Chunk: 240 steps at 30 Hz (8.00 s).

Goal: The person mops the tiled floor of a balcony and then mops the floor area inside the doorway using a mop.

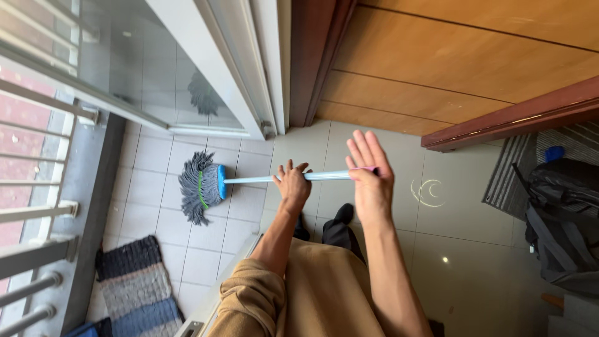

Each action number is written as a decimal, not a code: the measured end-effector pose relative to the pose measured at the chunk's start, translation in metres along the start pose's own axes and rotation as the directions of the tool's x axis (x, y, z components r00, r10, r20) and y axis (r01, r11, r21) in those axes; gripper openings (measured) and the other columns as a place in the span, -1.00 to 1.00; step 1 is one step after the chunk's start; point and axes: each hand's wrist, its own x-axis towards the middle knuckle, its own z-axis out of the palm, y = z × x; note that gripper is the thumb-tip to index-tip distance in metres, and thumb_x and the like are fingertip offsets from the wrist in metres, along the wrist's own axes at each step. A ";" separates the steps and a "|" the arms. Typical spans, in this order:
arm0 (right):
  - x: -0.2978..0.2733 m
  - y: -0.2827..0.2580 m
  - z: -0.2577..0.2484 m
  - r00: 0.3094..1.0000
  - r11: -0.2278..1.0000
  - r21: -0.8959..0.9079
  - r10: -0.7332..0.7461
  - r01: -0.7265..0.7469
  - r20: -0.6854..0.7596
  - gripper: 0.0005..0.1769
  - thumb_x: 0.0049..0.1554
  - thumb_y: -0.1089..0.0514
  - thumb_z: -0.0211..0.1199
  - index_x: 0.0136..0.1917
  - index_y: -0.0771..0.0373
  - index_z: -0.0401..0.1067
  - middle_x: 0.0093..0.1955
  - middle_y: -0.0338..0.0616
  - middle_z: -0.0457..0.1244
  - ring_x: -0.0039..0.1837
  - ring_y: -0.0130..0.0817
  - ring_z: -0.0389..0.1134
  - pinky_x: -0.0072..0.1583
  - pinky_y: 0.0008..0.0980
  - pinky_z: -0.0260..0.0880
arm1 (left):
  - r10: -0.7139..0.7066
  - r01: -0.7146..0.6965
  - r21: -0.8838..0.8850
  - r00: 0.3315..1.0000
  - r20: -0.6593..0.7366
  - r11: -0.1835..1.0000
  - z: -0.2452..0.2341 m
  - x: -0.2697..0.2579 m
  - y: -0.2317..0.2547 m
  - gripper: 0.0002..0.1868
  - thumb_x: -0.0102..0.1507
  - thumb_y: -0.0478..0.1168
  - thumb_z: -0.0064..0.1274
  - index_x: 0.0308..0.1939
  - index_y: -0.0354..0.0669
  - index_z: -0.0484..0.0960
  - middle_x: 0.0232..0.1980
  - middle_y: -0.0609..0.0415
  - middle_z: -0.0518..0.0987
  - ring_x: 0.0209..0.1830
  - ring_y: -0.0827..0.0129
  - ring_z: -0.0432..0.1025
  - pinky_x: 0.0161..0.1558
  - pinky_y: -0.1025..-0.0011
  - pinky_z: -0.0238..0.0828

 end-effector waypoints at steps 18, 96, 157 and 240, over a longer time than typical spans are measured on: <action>0.005 -0.070 -0.022 0.985 0.977 -0.145 -0.164 0.154 -0.060 -0.25 0.17 0.47 0.10 0.60 0.29 0.09 0.64 0.13 0.05 0.67 -0.03 0.06 0.53 -0.15 0.10 | 0.272 -0.282 0.019 0.940 0.207 0.959 0.002 -0.009 0.115 -0.46 0.18 -0.30 0.18 0.20 0.36 0.61 0.51 0.06 0.28 0.54 0.03 0.07 0.50 -0.16 -0.24; -0.036 -0.249 -0.319 0.960 0.963 -0.086 -0.263 0.255 -0.092 -0.31 0.24 0.28 0.14 0.59 0.36 0.07 0.55 0.23 0.14 0.61 0.04 0.14 0.59 0.01 0.06 | 0.376 -0.372 -0.057 0.924 0.075 0.926 0.209 -0.116 0.361 -0.46 0.13 -0.43 0.14 0.12 0.28 0.68 0.53 -0.08 0.26 0.55 -0.17 0.01 0.46 -0.33 -0.25; -0.246 -0.094 -0.266 0.940 0.637 -0.713 -0.055 0.293 0.337 -0.60 0.12 0.18 0.40 0.24 0.25 0.54 0.44 -0.05 0.29 0.43 -0.22 0.32 0.30 -0.30 0.44 | -0.042 0.031 -0.124 0.995 -0.086 0.992 0.211 -0.266 0.119 -0.53 0.30 -0.03 0.08 0.31 0.12 0.54 0.58 -0.11 0.16 0.56 -0.39 -0.08 0.40 -0.43 -0.22; 0.014 -0.304 -0.518 0.731 0.650 -0.594 0.086 0.473 0.676 -0.62 0.16 0.23 0.28 0.25 0.33 0.50 0.45 0.00 0.27 0.36 -0.19 0.36 0.27 -0.31 0.40 | -0.339 0.128 -0.434 0.825 -0.452 0.892 0.355 -0.194 0.487 -0.60 0.21 0.08 0.20 0.01 -0.03 0.73 0.58 -0.15 0.20 0.56 -0.41 -0.09 0.38 -0.46 -0.14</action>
